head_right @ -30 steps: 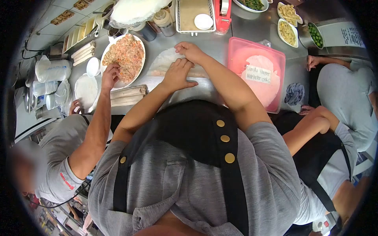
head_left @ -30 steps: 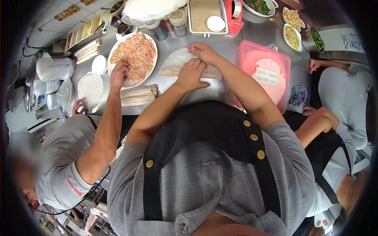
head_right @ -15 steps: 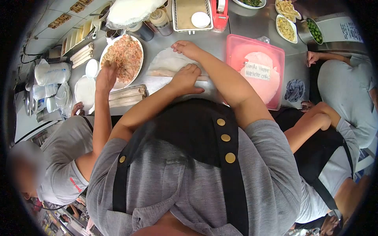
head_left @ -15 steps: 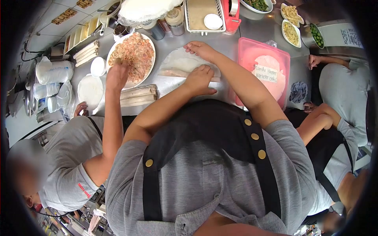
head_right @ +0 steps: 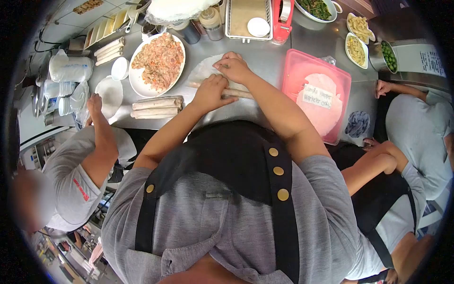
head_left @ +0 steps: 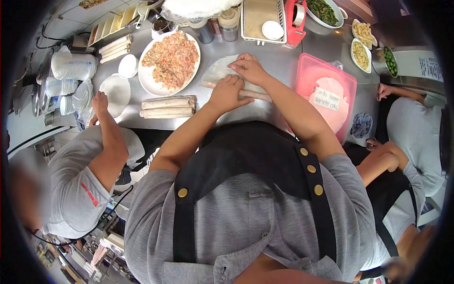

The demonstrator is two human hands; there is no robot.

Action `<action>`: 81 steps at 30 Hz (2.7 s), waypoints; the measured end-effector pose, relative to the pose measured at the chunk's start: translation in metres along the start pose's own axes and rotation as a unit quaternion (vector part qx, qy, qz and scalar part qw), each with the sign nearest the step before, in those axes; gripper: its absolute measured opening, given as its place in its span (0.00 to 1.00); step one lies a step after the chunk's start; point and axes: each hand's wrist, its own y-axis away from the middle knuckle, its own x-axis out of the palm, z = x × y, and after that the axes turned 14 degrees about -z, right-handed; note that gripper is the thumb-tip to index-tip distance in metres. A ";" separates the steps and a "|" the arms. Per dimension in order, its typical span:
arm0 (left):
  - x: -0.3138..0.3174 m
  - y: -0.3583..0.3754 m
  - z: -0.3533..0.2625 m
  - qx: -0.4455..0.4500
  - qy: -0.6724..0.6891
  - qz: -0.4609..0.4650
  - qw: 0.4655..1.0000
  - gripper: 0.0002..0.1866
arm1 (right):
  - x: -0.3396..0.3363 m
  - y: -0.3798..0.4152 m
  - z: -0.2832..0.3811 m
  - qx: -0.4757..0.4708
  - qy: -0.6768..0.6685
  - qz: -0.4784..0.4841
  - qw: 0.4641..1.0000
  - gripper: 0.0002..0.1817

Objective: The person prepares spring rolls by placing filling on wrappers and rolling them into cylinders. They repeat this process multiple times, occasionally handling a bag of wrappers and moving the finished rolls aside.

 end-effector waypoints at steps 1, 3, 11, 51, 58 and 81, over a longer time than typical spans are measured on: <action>-0.001 0.002 0.000 -0.017 0.011 -0.020 1.000 0.27 | -0.001 0.003 0.003 0.002 0.018 -0.004 1.000 0.12; -0.003 0.008 0.002 0.000 0.004 -0.035 0.999 0.27 | -0.002 0.008 0.008 0.000 0.035 -0.008 0.999 0.11; -0.022 0.019 0.023 0.006 -0.021 -0.037 0.999 0.26 | -0.007 0.014 0.018 -0.033 0.071 -0.014 0.997 0.13; 0.021 0.010 -0.018 0.003 0.051 -0.027 0.998 0.18 | -0.057 0.108 0.033 -0.097 0.208 0.009 0.973 0.14; 0.004 0.025 0.001 0.021 0.051 0.015 0.998 0.18 | -0.044 0.114 0.014 -0.117 0.122 -0.003 0.986 0.15; -0.055 0.049 0.052 -0.029 0.064 0.048 0.996 0.17 | -0.073 0.137 0.004 -0.072 0.179 0.003 0.981 0.12</action>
